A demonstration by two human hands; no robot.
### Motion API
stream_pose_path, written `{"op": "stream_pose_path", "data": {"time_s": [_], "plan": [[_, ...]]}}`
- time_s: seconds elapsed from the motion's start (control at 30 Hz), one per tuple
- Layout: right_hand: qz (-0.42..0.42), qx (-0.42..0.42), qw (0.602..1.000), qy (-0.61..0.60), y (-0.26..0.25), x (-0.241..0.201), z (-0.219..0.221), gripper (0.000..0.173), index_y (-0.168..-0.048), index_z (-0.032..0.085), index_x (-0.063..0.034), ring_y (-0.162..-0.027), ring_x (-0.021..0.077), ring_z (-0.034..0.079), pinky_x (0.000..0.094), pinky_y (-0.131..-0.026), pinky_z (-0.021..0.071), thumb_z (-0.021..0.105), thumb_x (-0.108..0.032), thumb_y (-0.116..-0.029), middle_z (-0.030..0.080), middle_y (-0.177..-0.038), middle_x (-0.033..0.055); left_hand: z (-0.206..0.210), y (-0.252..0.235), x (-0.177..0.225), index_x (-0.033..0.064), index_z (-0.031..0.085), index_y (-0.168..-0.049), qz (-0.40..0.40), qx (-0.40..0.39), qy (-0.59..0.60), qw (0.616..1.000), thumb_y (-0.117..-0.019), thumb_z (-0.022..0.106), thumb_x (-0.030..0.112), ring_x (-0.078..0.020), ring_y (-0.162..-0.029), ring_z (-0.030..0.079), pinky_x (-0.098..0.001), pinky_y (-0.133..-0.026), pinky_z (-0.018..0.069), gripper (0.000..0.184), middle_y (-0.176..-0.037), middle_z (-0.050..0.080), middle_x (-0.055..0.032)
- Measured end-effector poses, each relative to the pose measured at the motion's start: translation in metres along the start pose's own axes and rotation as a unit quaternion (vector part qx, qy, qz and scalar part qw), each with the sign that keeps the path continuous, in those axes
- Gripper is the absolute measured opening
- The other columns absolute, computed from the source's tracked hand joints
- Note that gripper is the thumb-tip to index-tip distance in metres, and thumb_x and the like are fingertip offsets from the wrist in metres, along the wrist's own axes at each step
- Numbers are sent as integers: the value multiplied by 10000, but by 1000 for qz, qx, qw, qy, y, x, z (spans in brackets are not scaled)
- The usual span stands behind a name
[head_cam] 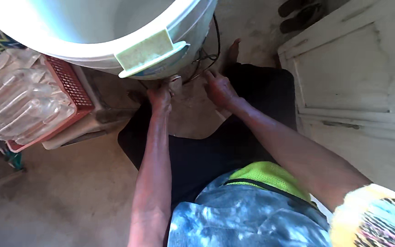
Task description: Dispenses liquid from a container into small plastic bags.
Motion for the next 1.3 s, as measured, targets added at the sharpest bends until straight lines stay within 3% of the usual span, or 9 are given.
{"op": "stream_pose_path", "data": {"time_s": [0.2, 0.33, 0.53, 0.7, 0.8, 0.9, 1.0, 1.07, 1.3], "plan": [[27, -39, 999, 1, 26, 33, -3, 243, -1231, 655, 17, -1039, 445, 685, 606, -901, 551, 579, -73, -1019, 650, -1223, 263, -9, -5, -30, 16, 631, -1054, -26, 9, -74, 997, -1042, 552, 115, -63, -533, 503, -221, -532, 493, 128, -723, 532, 1], [-25, -43, 999, 14, 32, 17, -10, 193, -1132, 688, 12, -974, 428, 701, 608, -856, 562, 557, -79, -1024, 693, -1104, 239, -25, 7, -24, -3, 641, -1072, -4, 6, -111, 994, -1038, 545, 111, -73, -550, 523, -231, -540, 502, 153, -755, 555, -19], [-228, -2, 974, -9, 41, -92, -59, 270, -1198, 698, -34, -926, 394, 696, 552, -796, 584, 706, -74, -931, 643, -1184, 245, -60, 68, 39, 17, 659, -1015, 101, -35, -144, 984, -1029, 570, 120, -66, -573, 532, -233, -560, 499, 137, -753, 573, -11], [-389, -41, 919, 59, 53, -190, -99, 327, -1230, 704, -102, -1048, 384, 649, 516, -837, 567, 739, -166, -910, 610, -1245, 220, -89, 130, 112, 29, 681, -967, 182, -50, -160, 969, -1013, 585, 113, -62, -534, 527, -241, -512, 478, 135, -694, 593, -4], [-418, -76, 897, 122, 67, -234, -120, 281, -1184, 726, -93, -1056, 365, 647, 512, -840, 554, 731, -208, -928, 623, -1224, 194, -105, 172, 153, 37, 682, -946, 227, -52, -161, 959, -1020, 593, 109, -47, -498, 513, -206, -466, 442, 136, -657, 586, 7], [-457, -97, 868, 169, 80, -263, -137, 181, -1070, 732, -56, -975, 333, 666, 507, -816, 553, 695, -195, -960, 662, -1080, 160, -123, 208, 184, 43, 687, -914, 271, -53, -167, 947, -1009, 623, 95, -41, -491, 519, -186, -455, 439, 126, -650, 596, 6], [-510, -84, 839, 172, 99, -291, -158, 146, -885, 718, -34, -795, 239, 658, 407, -728, 543, 652, -129, -974, 661, -879, 106, -143, 239, 208, 36, 678, -894, 304, -59, -200, 929, -1005, 630, 93, -55, -461, 518, -205, -435, 453, 134, -631, 588, -5], [-531, -68, 825, 181, 114, -310, -172, 157, -851, 712, -31, -805, 223, 658, 383, -726, 549, 653, -110, -973, 657, -890, 102, -154, 257, 222, 35, 682, -891, 325, -64, -231, 915, -1003, 637, 106, -78, -460, 535, -230, -436, 466, 139, -625, 604, -25], [-587, -14, 787, 187, 141, -355, -202, 139, -784, 686, -14, -731, 223, 655, 363, -659, 550, 710, -60, -914, 653, -843, 118, -174, 304, 270, 93, 728, -908, 417, 4, -410, 811, -952, 719, 143, -110, -622, 620, -326, -603, 525, 67, -739, 673, -16]]}}
Point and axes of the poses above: each hand's wrist, its own y-axis away from the middle knuckle, its own z-axis out of the palm, x = y × z, the point moved 5 cm from there along -y, towards the middle knuckle
